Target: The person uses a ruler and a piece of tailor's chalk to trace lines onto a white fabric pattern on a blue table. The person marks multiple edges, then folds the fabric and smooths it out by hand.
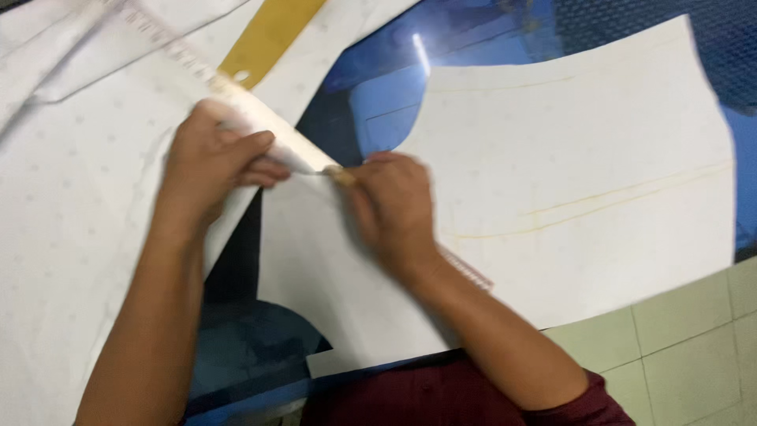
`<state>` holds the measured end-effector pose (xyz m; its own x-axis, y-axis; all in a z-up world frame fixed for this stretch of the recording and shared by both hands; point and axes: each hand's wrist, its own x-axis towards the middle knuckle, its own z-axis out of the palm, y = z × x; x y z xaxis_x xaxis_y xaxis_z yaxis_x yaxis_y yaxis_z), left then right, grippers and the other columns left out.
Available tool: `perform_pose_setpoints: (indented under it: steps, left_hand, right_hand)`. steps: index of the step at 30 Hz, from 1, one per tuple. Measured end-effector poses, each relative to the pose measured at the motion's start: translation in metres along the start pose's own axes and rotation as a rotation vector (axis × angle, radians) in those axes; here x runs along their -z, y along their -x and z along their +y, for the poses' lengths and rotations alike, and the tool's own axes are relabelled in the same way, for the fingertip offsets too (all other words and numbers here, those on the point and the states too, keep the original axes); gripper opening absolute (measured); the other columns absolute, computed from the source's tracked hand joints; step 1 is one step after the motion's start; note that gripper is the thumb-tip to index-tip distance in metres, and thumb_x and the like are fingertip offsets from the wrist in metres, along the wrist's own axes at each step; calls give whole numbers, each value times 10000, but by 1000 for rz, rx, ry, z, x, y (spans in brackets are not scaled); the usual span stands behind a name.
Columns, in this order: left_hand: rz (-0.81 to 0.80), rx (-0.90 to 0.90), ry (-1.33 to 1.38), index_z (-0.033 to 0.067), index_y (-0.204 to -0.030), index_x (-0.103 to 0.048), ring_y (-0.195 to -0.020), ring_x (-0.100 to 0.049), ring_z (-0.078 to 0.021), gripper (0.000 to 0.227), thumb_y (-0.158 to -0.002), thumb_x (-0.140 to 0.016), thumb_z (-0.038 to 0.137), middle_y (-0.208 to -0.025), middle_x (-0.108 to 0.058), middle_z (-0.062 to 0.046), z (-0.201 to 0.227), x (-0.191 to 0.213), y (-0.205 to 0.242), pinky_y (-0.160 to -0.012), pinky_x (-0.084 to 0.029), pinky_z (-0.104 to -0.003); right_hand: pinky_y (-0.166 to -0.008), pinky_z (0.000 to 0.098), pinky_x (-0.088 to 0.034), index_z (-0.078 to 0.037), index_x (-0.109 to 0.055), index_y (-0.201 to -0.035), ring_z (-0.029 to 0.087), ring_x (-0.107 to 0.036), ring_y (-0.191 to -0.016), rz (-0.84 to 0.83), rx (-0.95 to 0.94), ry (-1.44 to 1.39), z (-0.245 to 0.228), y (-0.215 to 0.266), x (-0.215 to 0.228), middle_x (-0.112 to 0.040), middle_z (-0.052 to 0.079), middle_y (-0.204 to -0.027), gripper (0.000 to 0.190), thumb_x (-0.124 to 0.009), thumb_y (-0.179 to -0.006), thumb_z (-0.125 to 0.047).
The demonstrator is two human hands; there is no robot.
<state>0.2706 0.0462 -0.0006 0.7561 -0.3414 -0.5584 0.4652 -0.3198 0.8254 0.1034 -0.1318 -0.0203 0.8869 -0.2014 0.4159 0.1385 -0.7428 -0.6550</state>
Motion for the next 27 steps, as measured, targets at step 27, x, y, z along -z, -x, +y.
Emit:
perform_pose_setpoints:
  steps: [27]
  left_hand:
    - [597, -42, 744, 159, -1148, -449, -749, -750, -402, 342, -933, -695, 57, -950, -737, -247, -148, -153, 203, -648, -628, -416]
  right_hand:
    - [-836, 246, -570, 10, -684, -1150, 166, -676, -899, 92, -790, -282, 153, 143, 285, -733, 125, -1106, 157, -708, -1002, -34]
